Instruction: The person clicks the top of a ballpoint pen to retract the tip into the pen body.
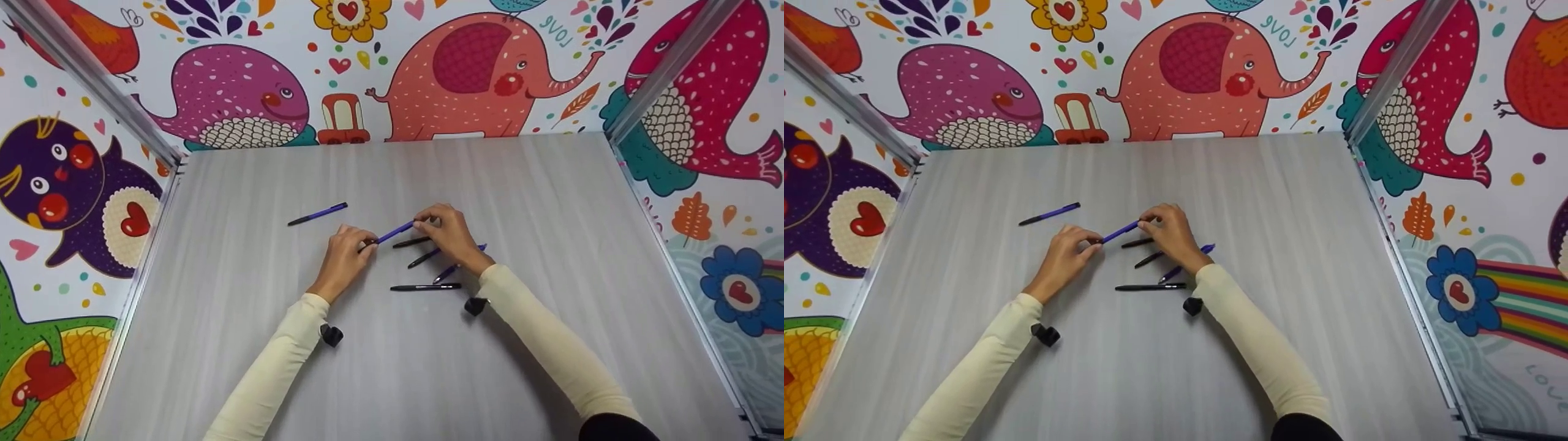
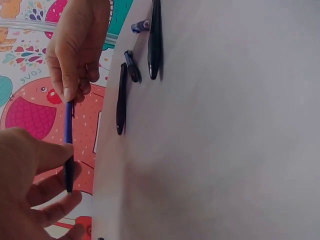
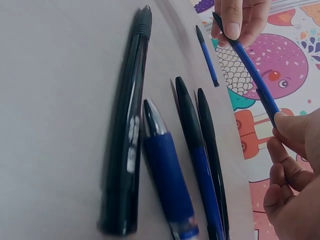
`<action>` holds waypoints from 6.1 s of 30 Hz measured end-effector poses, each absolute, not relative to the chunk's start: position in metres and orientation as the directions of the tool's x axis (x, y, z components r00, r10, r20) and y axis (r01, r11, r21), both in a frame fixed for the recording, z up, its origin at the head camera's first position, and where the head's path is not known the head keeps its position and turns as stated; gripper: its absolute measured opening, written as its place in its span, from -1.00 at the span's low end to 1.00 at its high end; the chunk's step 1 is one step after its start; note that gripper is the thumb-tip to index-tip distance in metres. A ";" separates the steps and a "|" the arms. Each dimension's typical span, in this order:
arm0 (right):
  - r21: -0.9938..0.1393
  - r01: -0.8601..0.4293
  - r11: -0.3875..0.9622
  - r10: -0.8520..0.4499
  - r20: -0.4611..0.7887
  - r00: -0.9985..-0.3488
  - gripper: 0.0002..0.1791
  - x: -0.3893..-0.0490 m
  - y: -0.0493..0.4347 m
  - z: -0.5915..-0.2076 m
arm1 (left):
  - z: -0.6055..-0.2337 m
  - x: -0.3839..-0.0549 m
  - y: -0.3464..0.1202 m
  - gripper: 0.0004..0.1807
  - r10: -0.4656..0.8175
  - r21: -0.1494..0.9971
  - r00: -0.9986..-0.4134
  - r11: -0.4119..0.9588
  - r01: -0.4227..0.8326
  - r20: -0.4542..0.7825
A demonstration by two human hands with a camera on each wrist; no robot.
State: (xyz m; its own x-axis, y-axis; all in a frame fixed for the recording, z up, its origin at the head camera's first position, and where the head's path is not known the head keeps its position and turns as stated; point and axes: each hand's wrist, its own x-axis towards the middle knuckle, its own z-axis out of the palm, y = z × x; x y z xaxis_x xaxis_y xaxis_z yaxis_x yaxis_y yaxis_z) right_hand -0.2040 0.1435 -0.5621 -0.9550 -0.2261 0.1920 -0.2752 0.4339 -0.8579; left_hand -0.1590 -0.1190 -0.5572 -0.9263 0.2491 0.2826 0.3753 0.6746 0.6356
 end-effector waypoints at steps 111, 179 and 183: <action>-0.988 -0.114 -0.101 -0.448 0.147 -0.882 -0.46 -0.130 0.184 -0.507 | -0.544 -0.083 -0.035 -0.81 0.531 0.788 -0.818 -0.395 -0.472 -0.223; -0.932 -0.166 0.322 -0.069 0.152 -0.986 -0.86 -0.175 0.197 -0.567 | -0.571 -0.163 -0.084 -0.90 0.120 0.949 -0.989 0.293 0.117 0.085; -0.931 -0.159 0.329 -0.072 0.143 -0.987 -0.84 -0.179 0.195 -0.570 | -0.575 -0.169 -0.087 -0.87 0.145 0.929 -0.982 0.331 0.164 0.122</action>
State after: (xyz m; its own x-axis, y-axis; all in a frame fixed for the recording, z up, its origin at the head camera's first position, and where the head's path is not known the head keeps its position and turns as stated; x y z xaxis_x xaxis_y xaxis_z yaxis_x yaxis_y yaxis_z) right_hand -0.1785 0.1947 -0.5695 -0.9871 -0.0720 0.1432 -0.1590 0.3290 -0.9308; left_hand -0.1691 -0.0868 -0.5753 -0.9819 0.1445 0.1222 0.1643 0.3309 0.9292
